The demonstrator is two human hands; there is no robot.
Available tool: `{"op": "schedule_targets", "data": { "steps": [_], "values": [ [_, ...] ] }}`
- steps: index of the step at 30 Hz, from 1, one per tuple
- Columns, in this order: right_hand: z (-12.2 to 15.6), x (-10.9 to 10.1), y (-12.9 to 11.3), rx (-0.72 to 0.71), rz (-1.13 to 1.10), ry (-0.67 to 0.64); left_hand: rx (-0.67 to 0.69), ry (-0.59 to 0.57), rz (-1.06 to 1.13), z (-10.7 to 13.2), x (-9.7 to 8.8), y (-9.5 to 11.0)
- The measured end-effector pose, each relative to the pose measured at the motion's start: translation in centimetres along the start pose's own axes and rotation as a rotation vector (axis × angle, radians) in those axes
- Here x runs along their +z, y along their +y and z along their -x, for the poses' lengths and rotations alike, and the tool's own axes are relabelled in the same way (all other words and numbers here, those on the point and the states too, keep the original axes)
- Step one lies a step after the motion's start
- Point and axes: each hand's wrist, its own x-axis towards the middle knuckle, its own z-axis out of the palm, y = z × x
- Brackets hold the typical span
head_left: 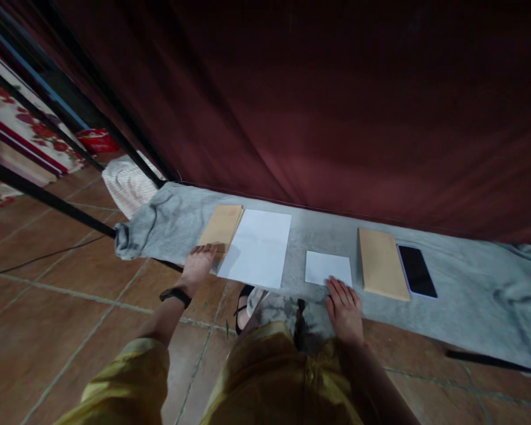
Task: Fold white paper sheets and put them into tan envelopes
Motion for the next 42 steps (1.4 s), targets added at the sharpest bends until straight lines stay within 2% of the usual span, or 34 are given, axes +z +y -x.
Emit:
{"op": "schedule_targets", "data": {
  "steps": [3, 5, 8, 10, 13, 15, 17, 20, 23, 27, 30, 33, 35, 38, 42],
  "values": [
    [-0.1, -0.1, -0.1, 0.005, -0.018, -0.008, 0.015, 0.15, -0.041, -0.4, -0.9, -0.1],
    [-0.1, -0.1, -0.1, 0.015, -0.038, -0.012, -0.002, 0.275, -0.075, -0.8, -2.1, -0.3],
    [-0.1, -0.4, 0.0, 0.036, -0.094, -0.006, -0.024, 0.44, -0.115, -1.3, -4.9, -0.3],
    [-0.3, -0.9, -0.2, 0.059, -0.153, 0.003, 0.013, 0.532, -0.124, -1.3, -7.1, 0.4],
    [-1.5, -2.3, -1.8, 0.158, -0.328, 0.017, 0.152, 0.653, -0.126, -0.5, -10.0, 3.0],
    [-3.1, -3.7, -4.0, 0.28, -0.568, -0.007, 0.27, 0.709, -0.125, 0.5, -11.4, 5.6],
    [-5.3, -5.2, -6.8, 0.456, -0.902, -0.06, 0.358, 0.738, -0.083, 1.6, -12.4, 8.6],
    [-8.7, -7.3, -10.9, 0.75, -1.49, -0.167, 0.457, 0.691, 0.001, 3.3, -13.0, 13.0],
    [-11.1, -8.6, -13.6, 0.855, -1.884, -0.168, 0.581, 0.583, 0.025, 4.8, -12.7, 16.6],
    [-11.8, -8.7, -14.6, 0.995, -1.927, -0.045, 0.645, 0.424, 0.062, 6.4, -11.2, 19.6],
    [-11.6, -8.5, -14.2, 1.081, -1.873, 0.024, 0.669, 0.419, 0.155, 7.5, -10.6, 20.8],
    [-11.3, -9.1, -12.9, 1.061, -1.85, -0.01, 0.677, 0.447, 0.33, 8.3, -11.2, 21.0],
    [-11.1, -10.0, -11.6, 0.977, -1.843, -0.099, 0.65, 0.401, 0.404, 8.3, -11.7, 20.2],
    [-10.4, -11.0, -9.3, 0.893, -1.803, -0.245, 0.526, 0.283, 0.467, 7.3, -11.9, 17.9],
    [-9.6, -11.0, -7.2, 0.95, -1.724, -0.397, 0.573, 0.013, 0.549, 5.7, -10.6, 14.7]
  ]
}}
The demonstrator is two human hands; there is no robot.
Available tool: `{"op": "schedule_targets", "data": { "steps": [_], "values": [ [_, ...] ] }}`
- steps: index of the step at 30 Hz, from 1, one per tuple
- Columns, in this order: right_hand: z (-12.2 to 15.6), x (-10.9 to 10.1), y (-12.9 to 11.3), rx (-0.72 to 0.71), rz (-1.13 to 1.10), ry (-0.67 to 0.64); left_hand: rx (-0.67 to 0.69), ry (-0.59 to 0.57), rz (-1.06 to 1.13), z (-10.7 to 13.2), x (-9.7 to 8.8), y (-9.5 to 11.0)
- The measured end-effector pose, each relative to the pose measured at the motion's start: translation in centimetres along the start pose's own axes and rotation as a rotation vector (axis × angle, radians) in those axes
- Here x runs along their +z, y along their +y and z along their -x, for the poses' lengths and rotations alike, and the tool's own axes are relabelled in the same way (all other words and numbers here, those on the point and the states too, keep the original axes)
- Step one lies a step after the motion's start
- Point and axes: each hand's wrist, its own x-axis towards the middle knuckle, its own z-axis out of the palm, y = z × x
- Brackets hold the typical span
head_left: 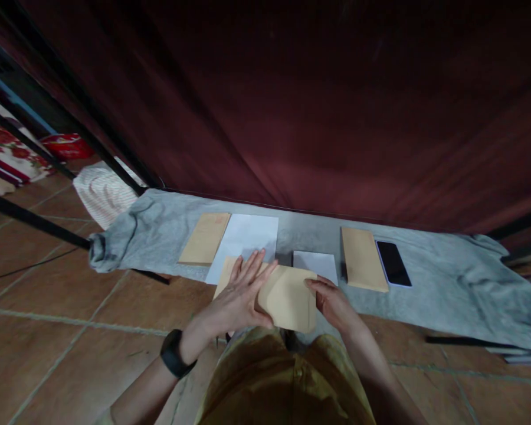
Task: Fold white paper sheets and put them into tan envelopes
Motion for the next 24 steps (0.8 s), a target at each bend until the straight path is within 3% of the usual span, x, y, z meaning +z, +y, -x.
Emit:
{"op": "schedule_targets", "data": {
  "steps": [4, 9, 12, 20, 24],
  "values": [
    [-0.6, -0.6, 0.4, 0.018, 0.024, -0.039, -0.109, -0.154, 0.218, -0.1, 0.6, -1.8],
    [-1.2, -0.7, 0.6, 0.026, 0.036, -0.02, -0.343, -0.136, 0.689, -1.1, 2.3, -3.2],
    [-1.0, -1.0, 0.7, 0.03, 0.043, 0.008, -0.387, -0.149, 0.864, -1.3, 2.9, -4.0],
    [0.2, -2.2, 2.5, 0.029, 0.065, -0.127, -0.374, -0.051, 0.785, -1.2, 3.3, -4.9],
    [0.3, -2.8, 3.4, 0.04, 0.088, -0.127, -0.348, -0.043, 0.736, -1.3, 3.6, -5.1]
  ]
}}
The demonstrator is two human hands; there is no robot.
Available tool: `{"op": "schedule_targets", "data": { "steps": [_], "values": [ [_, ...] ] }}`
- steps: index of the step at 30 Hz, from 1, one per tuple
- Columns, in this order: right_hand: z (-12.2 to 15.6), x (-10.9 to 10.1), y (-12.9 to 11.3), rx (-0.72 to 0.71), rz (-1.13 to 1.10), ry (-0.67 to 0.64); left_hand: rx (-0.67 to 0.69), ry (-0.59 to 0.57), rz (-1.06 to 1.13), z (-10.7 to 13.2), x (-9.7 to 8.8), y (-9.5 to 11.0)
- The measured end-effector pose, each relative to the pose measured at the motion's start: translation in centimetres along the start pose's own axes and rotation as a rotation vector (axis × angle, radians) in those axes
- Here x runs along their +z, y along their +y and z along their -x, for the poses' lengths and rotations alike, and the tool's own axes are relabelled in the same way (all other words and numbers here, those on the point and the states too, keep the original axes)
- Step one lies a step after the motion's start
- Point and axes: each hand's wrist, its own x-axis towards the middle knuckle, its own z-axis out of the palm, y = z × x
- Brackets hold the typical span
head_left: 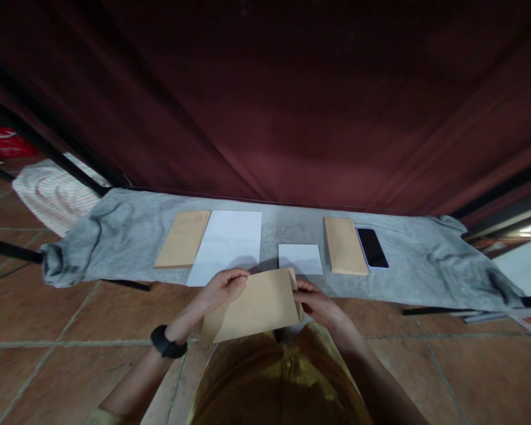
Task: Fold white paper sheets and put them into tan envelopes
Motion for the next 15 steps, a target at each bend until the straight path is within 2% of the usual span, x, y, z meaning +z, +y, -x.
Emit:
{"op": "schedule_targets", "data": {
  "steps": [7, 11, 15],
  "values": [
    [-0.5, 0.3, 1.1, -0.021, 0.124, -0.004, 0.072, -0.066, -0.139, -0.5, 0.4, 0.7],
    [-0.6, 0.6, 0.5, -0.103, 0.149, 0.057, 0.158, -0.078, -0.362, 0.4, 1.2, 1.7],
    [-0.3, 0.7, -0.3, -0.138, 0.155, 0.092, 0.231, -0.138, -0.591, 1.8, 2.5, 2.2]
  ]
}}
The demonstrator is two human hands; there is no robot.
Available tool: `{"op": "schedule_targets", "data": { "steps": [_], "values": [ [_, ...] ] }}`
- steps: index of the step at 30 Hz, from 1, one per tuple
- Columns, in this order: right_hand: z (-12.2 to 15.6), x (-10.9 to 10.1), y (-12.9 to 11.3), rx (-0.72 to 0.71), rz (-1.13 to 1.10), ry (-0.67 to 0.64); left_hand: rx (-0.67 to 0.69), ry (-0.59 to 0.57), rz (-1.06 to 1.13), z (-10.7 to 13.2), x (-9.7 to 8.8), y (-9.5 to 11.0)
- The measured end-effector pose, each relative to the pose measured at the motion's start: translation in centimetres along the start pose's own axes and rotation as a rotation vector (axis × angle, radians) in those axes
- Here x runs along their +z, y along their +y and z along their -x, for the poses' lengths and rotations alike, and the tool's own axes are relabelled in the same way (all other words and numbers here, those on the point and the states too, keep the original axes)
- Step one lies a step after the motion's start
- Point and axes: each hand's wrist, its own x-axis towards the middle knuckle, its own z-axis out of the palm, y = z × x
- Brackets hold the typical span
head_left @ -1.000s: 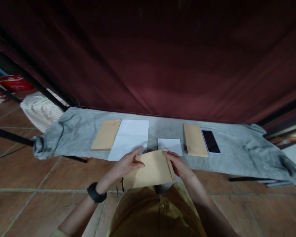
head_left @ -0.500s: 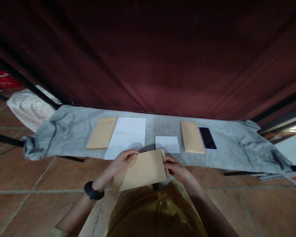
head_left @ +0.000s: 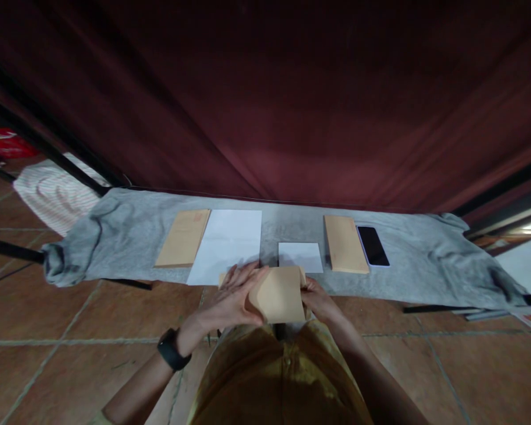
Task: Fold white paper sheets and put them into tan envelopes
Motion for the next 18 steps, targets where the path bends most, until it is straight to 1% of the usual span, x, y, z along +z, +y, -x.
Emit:
{"op": "schedule_targets", "data": {
  "steps": [2, 5, 9, 12, 15, 17, 18],
  "values": [
    [0.1, 0.0, -0.1, 0.017, -0.009, 0.003, 0.032, -0.021, -0.066, 0.4, 0.8, 0.4],
    [0.1, 0.0, 0.3, 0.058, -0.049, 0.002, 0.052, -0.038, -0.101, 0.8, 2.2, 0.5],
    [0.2, -0.2, 0.6, 0.073, -0.04, -0.006, 0.017, -0.001, -0.13, 1.3, 3.1, 0.9],
    [0.2, -0.4, 0.3, 0.054, -0.013, -0.021, -0.001, 0.017, -0.126, 1.6, 3.0, 1.3],
    [-0.1, -0.5, -0.1, -0.017, 0.052, -0.031, 0.004, 0.039, -0.108, 1.7, 2.4, 1.6],
    [-0.3, -0.6, -0.2, -0.104, 0.146, 0.037, 0.016, 0.061, -0.115, 1.6, 2.0, 1.4],
    [-0.4, -0.6, -0.2, -0.153, 0.223, 0.108, 0.02, 0.07, -0.124, 1.5, 1.8, 1.3]
  ]
}}
